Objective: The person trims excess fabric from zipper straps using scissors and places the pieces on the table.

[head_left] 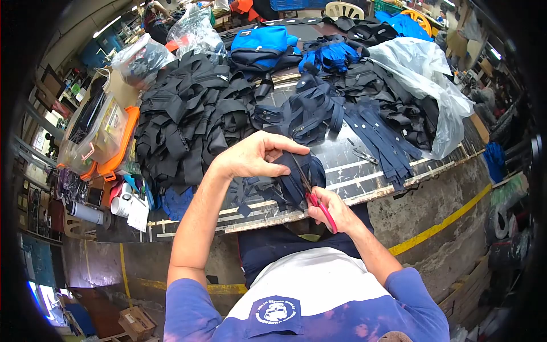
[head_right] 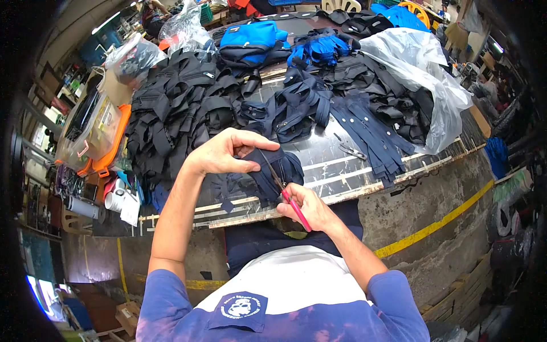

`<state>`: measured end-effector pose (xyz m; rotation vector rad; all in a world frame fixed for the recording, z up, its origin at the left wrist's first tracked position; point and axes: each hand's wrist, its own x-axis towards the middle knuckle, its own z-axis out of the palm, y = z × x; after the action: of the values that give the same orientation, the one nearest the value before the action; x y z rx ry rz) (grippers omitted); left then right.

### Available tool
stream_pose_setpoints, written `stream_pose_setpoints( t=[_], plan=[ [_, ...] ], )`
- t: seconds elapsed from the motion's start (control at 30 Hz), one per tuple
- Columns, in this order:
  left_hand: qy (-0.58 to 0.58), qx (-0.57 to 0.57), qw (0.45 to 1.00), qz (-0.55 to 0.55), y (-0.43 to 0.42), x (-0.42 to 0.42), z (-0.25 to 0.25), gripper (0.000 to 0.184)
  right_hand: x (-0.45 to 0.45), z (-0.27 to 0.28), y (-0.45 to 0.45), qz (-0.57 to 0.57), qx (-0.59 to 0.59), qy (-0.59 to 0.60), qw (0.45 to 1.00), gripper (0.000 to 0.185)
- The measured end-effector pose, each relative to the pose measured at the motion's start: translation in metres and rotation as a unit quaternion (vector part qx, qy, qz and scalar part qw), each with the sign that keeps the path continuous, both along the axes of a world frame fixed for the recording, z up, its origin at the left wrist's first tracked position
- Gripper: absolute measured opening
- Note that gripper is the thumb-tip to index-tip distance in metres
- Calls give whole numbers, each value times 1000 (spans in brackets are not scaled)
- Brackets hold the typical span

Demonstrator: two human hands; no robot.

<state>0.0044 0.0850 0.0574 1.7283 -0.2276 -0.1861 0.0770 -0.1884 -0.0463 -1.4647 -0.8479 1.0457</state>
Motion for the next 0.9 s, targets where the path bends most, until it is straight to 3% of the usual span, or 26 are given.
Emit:
stream_pose_setpoints(
  t=[0.17,0.43,0.7,0.83,0.9],
  plan=[
    [-25,-23,999,5,-2,3,-7,55,0,-7,0,-7,16,3,1000,47],
    [-3,80,997,9,3,2,-3,58,-8,-5,-3,-48,-16,19,999,34],
    [13,13,1000,-16,-10,1,-1,59,-10,-8,-3,-60,-2,31,998,31],
    [31,32,999,-12,-5,1,-9,66,-8,-15,-6,-69,19,47,996,31],
    [20,-15,1000,6,-11,-1,-4,74,-8,-15,-3,-70,34,55,995,31]
  ],
)
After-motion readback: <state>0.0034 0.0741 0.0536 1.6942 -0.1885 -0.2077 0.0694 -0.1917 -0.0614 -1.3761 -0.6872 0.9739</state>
